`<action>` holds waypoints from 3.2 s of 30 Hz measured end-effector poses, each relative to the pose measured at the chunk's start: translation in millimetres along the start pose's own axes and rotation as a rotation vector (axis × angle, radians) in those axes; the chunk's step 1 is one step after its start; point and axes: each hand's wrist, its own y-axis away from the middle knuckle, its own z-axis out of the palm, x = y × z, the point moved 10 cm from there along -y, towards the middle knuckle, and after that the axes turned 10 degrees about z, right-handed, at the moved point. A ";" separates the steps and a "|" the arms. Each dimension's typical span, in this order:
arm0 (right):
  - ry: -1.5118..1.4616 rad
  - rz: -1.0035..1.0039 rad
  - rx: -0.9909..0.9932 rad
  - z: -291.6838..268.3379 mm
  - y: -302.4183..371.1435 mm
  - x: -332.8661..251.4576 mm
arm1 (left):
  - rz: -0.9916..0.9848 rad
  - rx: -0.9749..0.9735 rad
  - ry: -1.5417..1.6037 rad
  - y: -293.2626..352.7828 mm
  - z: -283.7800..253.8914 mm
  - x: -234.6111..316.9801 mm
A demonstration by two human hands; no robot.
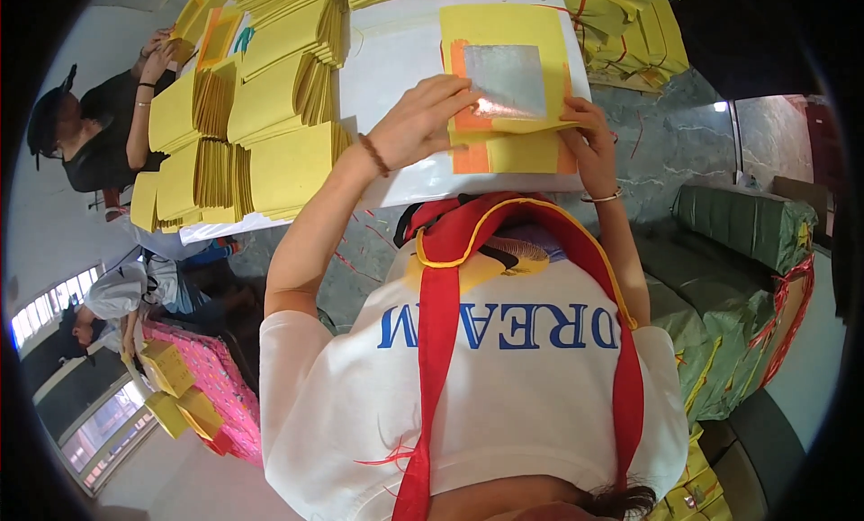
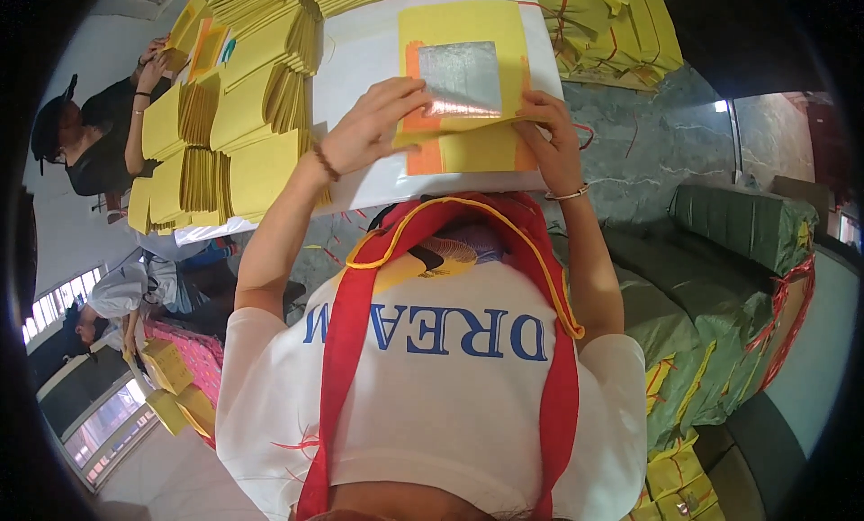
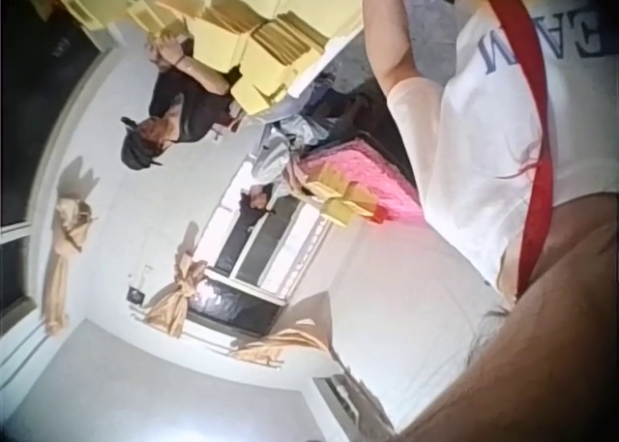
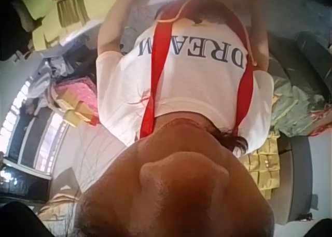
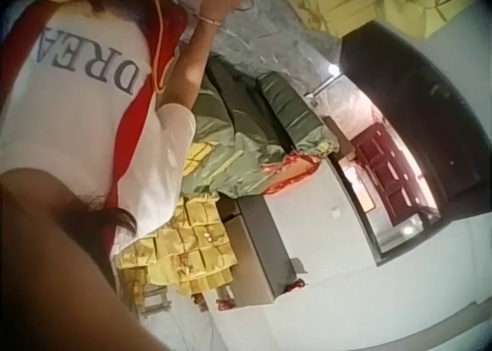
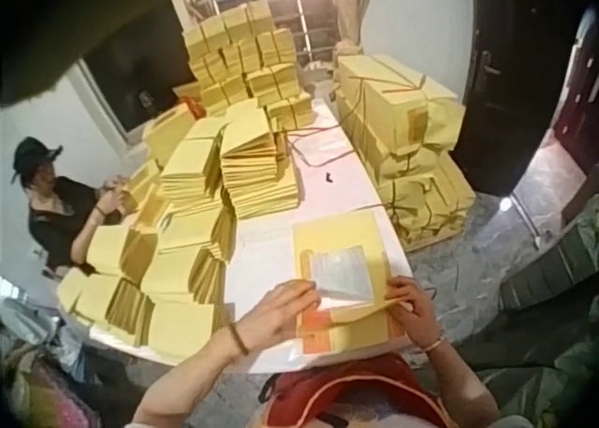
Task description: Folding and stacking yellow paper sheets and applying silver foil squares.
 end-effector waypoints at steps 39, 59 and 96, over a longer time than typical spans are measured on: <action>0.288 0.198 0.120 10.3 -17.0 -34.9 | -0.854 0.414 0.692 40.5 32.5 -79.1; 0.334 0.154 0.148 9.3 -20.2 -28.8 | -0.004 0.033 -0.335 -47.9 30.7 29.4; 0.701 -0.313 0.008 25.3 22.4 -57.5 | -0.062 0.382 -0.223 70.2 -114.3 46.3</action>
